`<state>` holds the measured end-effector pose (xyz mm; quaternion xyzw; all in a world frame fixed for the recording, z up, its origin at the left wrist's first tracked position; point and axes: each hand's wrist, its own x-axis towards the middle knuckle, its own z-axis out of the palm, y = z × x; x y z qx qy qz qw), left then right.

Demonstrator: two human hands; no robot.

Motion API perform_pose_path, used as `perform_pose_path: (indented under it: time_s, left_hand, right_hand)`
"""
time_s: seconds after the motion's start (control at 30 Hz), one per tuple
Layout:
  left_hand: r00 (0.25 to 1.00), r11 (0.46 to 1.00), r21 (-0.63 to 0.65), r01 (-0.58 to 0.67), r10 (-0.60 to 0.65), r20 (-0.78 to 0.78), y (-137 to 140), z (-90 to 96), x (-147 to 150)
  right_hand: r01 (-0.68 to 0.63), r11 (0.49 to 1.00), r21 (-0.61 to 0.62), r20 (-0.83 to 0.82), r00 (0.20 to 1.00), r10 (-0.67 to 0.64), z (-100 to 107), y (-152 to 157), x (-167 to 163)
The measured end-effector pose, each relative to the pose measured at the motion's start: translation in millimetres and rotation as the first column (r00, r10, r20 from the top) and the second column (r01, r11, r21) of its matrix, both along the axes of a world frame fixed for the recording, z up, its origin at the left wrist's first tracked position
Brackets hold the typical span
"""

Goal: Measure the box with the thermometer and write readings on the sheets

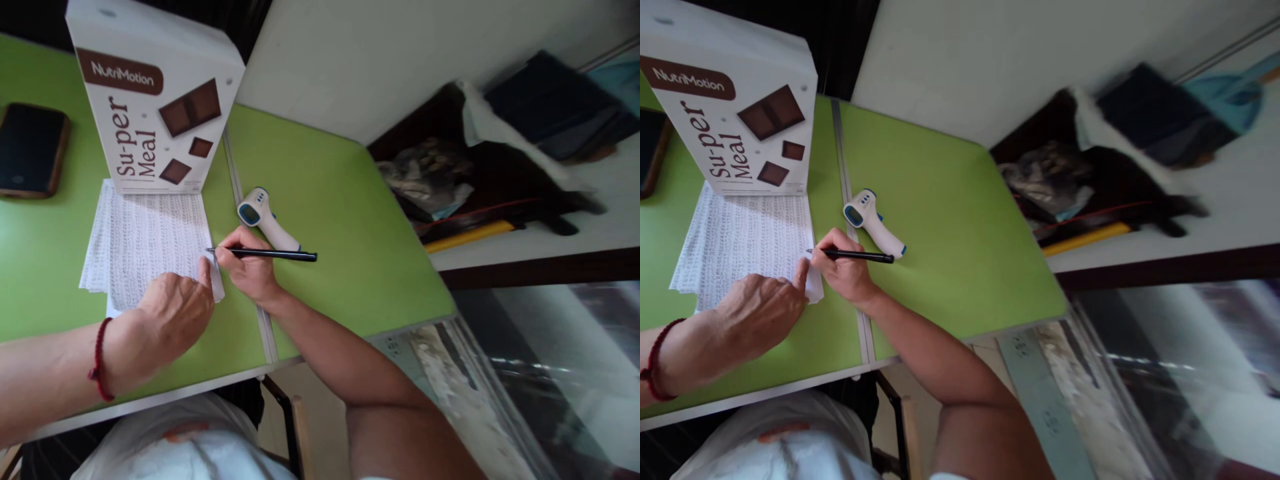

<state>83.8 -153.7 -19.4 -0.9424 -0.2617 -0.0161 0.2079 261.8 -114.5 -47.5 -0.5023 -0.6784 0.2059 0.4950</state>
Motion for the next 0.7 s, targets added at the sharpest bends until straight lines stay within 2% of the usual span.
perform_pose_path:
  time_s: [0.4,0.7]
  left_hand:
    - [1.0,1.0,0.027,-0.014,0.014,-0.009,0.3,-0.4,-1.4]
    - [1.0,1.0,-0.017,-0.024,0.024,-0.002,2.1,-5.9,-1.6]
  right_hand:
    - [-0.017,1.0,0.001,0.026,1.0,0.017,2.8,1.0,-0.6]
    - [-0.004,1.0,0.01,0.0,1.0,0.004,0.7,0.2,-0.1]
